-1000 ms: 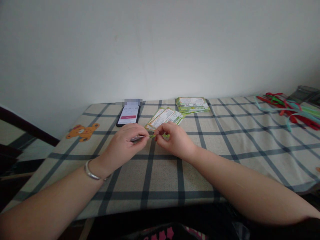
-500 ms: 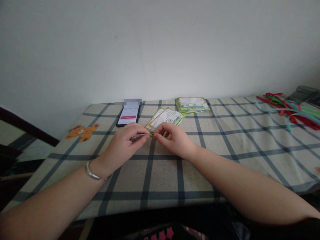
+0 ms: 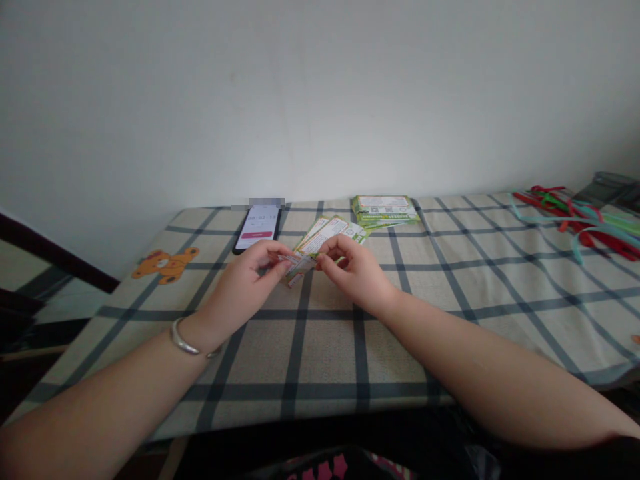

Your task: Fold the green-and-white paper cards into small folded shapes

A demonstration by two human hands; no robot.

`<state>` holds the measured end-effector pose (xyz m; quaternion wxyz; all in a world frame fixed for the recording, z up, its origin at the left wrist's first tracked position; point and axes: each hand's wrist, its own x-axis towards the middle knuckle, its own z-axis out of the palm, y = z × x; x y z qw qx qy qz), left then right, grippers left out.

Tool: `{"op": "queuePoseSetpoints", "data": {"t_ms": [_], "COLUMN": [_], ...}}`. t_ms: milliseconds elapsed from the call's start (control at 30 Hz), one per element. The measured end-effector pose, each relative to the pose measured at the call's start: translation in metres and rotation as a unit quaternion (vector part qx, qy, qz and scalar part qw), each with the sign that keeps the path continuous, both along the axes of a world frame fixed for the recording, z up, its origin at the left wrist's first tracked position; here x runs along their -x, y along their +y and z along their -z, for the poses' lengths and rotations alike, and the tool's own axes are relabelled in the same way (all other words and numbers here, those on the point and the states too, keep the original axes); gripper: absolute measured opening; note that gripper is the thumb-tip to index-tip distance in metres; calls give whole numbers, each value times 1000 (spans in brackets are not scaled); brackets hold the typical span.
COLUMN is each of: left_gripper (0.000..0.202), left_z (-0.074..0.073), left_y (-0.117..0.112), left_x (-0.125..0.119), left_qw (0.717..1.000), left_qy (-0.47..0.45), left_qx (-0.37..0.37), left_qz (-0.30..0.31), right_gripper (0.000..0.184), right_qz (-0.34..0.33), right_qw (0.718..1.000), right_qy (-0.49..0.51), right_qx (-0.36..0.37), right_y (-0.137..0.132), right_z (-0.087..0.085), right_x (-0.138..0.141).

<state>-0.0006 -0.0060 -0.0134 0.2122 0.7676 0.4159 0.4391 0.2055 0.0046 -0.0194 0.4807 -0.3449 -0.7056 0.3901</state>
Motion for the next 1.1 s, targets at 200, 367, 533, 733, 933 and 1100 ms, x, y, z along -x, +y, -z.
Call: {"op": "queuePoseSetpoints", "data": {"t_ms": [200,367,533,733,933,1100], "left_gripper": [17,21,32,44,55,65], "left_z": [-1,-1,4,5,4,4], "left_y": [1,2,1,-3,-8,-10], "left_x": [-2,-1,-1,-3,-7,-8], "left_qw": [996,999,998,995,995,996], "left_qy": [-67,-19,46,91,98,75], "left_qx": [57,-12,-44,-36,-9,34], "left_qz": [29,29,27,22,24,34], "right_gripper": [13,14,17,21,31,35], "right_qz": [6,-20,-30,-26,-10,-7], "right_qw": [997,998,998,999,998,998], "right_qy": [-70,-67,-46,-43,-54,-68], "right_qx": [-11,6,14,21,14,-13], "right_y": [-4,-4,-1,-1,-5,-5], "right_z": [-4,-2,3,3,-2,-1], "right_x": [1,3,3,2,4,4]}}
